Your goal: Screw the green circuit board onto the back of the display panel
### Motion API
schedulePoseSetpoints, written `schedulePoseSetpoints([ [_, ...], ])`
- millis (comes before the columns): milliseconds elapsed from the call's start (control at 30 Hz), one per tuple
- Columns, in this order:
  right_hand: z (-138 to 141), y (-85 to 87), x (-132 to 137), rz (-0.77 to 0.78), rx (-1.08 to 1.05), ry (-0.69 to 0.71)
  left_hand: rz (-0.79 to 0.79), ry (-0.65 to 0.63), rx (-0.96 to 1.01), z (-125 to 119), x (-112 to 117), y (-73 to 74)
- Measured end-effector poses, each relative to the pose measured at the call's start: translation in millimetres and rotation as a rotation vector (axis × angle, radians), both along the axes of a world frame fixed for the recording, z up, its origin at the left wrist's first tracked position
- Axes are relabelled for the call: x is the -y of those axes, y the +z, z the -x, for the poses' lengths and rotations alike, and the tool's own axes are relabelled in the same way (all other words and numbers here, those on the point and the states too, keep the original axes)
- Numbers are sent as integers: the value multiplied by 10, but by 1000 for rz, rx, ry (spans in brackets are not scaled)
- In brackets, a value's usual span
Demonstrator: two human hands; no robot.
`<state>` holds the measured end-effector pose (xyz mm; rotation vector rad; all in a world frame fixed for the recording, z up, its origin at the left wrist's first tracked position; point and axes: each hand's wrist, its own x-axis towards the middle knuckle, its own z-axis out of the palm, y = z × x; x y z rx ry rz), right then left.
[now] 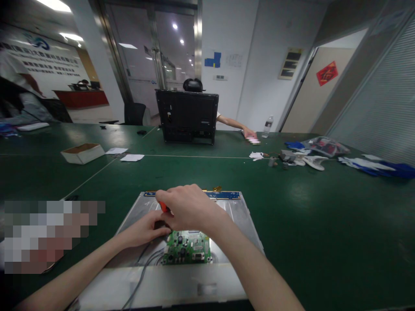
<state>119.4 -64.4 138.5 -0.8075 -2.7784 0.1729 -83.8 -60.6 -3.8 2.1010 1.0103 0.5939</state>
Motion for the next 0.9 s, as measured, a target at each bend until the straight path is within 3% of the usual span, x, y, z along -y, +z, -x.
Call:
schedulePoseSetpoints([
  [700,60,-53,-28,-102,29,-44,62,-1,57,3,4,-7],
  [900,18,-15,8,-49,20,2,8,-18,27,7,-9,2],
])
